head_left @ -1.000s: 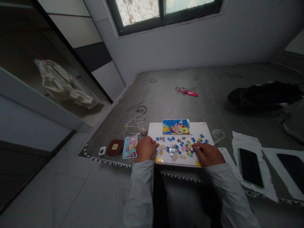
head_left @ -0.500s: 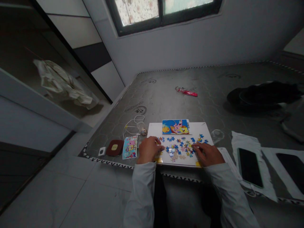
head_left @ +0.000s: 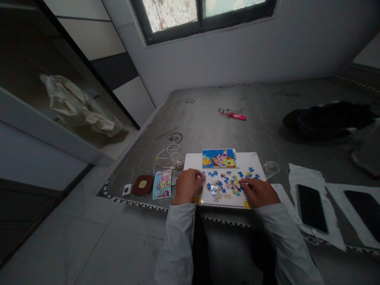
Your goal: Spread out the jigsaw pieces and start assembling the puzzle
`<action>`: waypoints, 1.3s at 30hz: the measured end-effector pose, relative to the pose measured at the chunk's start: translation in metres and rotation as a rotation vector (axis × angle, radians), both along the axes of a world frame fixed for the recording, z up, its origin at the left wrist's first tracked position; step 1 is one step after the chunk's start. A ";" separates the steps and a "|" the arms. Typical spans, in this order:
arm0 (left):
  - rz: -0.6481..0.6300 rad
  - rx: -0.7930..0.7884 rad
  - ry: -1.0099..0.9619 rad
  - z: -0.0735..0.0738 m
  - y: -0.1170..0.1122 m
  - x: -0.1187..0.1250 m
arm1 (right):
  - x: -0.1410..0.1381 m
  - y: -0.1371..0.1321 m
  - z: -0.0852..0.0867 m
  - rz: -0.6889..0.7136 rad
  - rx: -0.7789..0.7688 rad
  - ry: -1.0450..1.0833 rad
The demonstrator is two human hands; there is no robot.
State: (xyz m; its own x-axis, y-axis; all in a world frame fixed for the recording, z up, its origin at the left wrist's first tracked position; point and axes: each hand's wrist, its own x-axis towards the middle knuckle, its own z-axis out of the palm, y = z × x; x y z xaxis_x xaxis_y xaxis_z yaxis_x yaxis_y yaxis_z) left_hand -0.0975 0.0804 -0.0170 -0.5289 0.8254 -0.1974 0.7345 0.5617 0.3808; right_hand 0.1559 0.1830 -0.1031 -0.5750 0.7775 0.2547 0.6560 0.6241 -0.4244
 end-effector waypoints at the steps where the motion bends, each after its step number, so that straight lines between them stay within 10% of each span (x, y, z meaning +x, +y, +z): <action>1: -0.026 0.021 0.001 -0.002 0.002 0.001 | 0.000 0.000 0.000 -0.004 0.001 -0.004; 13: -0.155 0.013 0.000 -0.017 0.004 -0.004 | 0.000 0.000 0.002 0.015 0.005 -0.005; 39: 0.150 0.004 0.038 -0.012 -0.001 0.000 | 0.003 0.006 -0.002 0.026 0.016 -0.021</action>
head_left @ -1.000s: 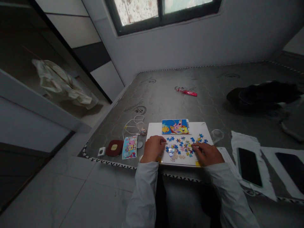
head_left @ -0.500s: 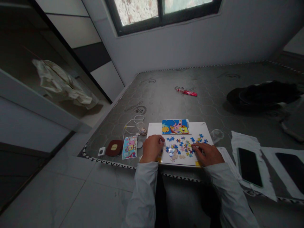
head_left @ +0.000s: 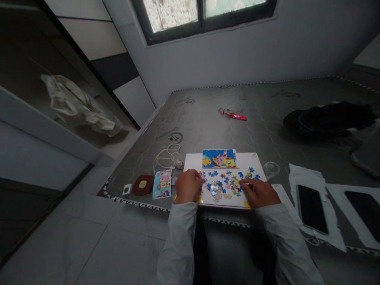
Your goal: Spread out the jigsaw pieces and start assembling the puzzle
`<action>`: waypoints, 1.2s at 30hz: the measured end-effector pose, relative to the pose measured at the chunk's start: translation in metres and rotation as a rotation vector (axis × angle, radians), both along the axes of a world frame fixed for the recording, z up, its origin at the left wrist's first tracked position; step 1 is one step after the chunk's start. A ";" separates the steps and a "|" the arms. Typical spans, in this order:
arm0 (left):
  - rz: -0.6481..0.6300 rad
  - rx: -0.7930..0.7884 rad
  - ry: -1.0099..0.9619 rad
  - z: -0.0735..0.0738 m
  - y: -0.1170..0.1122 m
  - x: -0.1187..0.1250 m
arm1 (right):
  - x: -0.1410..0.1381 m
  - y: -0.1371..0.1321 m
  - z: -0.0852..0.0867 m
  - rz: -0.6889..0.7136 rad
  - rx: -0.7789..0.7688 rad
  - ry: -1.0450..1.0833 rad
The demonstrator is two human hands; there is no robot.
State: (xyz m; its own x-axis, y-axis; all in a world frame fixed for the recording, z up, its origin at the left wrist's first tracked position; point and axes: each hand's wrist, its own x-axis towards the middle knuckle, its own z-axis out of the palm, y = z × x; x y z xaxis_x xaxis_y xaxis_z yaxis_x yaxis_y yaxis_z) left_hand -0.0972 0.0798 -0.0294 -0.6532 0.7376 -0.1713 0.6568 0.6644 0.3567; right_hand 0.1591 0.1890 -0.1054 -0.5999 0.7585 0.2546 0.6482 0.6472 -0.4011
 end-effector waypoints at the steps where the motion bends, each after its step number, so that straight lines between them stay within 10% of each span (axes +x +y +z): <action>1: 0.008 0.000 -0.001 -0.003 0.001 0.001 | 0.000 0.000 0.000 0.006 -0.007 -0.009; 21: -0.001 -0.218 0.021 0.012 -0.005 0.001 | -0.003 -0.005 0.004 -0.021 -0.001 0.018; 36: 0.047 -0.005 0.067 0.011 0.000 0.004 | -0.004 -0.007 0.004 -0.027 0.003 0.024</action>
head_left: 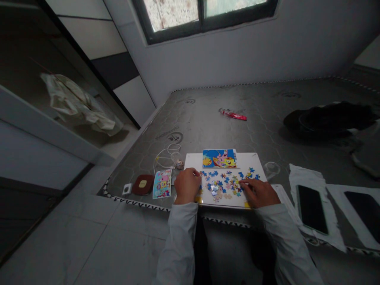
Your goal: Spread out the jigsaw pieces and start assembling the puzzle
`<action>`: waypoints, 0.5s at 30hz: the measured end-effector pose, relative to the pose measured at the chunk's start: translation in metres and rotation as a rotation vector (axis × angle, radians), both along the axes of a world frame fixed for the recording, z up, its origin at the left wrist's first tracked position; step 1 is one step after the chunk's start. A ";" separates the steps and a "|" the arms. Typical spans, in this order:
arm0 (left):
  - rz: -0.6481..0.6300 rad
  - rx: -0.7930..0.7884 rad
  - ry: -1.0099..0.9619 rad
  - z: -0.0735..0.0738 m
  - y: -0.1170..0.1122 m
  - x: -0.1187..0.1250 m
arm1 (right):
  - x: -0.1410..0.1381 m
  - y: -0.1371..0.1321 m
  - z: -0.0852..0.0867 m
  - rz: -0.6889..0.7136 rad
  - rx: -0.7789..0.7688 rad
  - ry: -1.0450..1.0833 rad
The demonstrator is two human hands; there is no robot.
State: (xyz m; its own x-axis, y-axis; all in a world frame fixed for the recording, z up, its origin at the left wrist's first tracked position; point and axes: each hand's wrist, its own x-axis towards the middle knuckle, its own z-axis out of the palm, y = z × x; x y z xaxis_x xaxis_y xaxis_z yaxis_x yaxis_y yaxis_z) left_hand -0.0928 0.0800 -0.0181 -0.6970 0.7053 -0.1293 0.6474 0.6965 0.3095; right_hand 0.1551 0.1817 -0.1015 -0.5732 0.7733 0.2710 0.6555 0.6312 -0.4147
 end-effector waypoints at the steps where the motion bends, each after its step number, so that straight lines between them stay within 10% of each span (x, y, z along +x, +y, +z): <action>1: 0.000 -0.004 -0.006 -0.002 0.001 0.000 | 0.000 0.000 0.000 0.003 -0.004 0.001; 15: 0.010 0.041 -0.032 -0.005 0.001 -0.003 | 0.001 0.001 -0.002 0.009 -0.029 0.024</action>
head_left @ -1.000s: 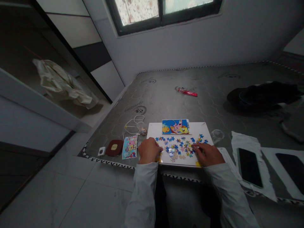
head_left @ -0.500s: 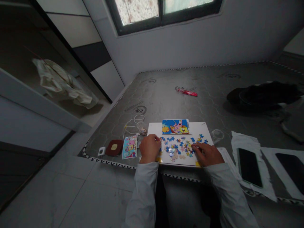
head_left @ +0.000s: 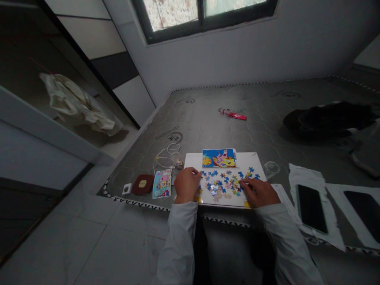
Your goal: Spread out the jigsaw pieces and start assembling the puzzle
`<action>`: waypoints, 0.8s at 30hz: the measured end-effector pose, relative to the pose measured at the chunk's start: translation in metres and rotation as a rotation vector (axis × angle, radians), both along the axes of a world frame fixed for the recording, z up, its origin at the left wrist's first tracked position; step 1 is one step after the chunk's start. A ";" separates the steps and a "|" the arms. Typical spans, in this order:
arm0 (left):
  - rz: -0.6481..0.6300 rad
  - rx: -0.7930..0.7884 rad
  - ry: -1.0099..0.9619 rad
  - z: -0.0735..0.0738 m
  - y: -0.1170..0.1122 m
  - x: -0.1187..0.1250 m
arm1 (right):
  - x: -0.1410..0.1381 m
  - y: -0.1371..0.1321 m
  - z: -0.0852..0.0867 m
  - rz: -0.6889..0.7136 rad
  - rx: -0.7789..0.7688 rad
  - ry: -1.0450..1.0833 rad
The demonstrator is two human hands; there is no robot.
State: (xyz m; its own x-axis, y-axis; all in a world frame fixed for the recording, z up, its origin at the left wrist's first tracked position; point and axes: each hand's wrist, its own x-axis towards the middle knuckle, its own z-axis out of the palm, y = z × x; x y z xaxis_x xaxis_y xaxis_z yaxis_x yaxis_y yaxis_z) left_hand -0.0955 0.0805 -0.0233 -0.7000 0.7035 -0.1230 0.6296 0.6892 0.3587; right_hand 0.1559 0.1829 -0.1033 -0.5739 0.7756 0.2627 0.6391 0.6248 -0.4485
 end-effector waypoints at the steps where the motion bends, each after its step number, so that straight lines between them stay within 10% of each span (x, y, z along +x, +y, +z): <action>1: 0.010 0.025 0.006 -0.003 0.001 0.000 | 0.000 0.000 0.000 0.000 -0.003 -0.006; 10: 0.088 0.091 -0.004 -0.027 0.005 -0.007 | 0.000 -0.002 0.003 -0.013 0.039 -0.025; 24: -0.143 -0.169 -0.022 0.008 -0.009 -0.001 | -0.001 0.000 0.004 -0.010 0.017 -0.039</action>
State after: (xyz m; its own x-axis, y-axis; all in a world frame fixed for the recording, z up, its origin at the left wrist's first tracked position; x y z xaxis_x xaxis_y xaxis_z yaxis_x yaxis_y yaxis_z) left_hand -0.0968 0.0716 -0.0158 -0.5902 0.7638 -0.2614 0.7189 0.6446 0.2601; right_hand 0.1552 0.1827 -0.0991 -0.5758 0.7774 0.2533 0.6623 0.6251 -0.4130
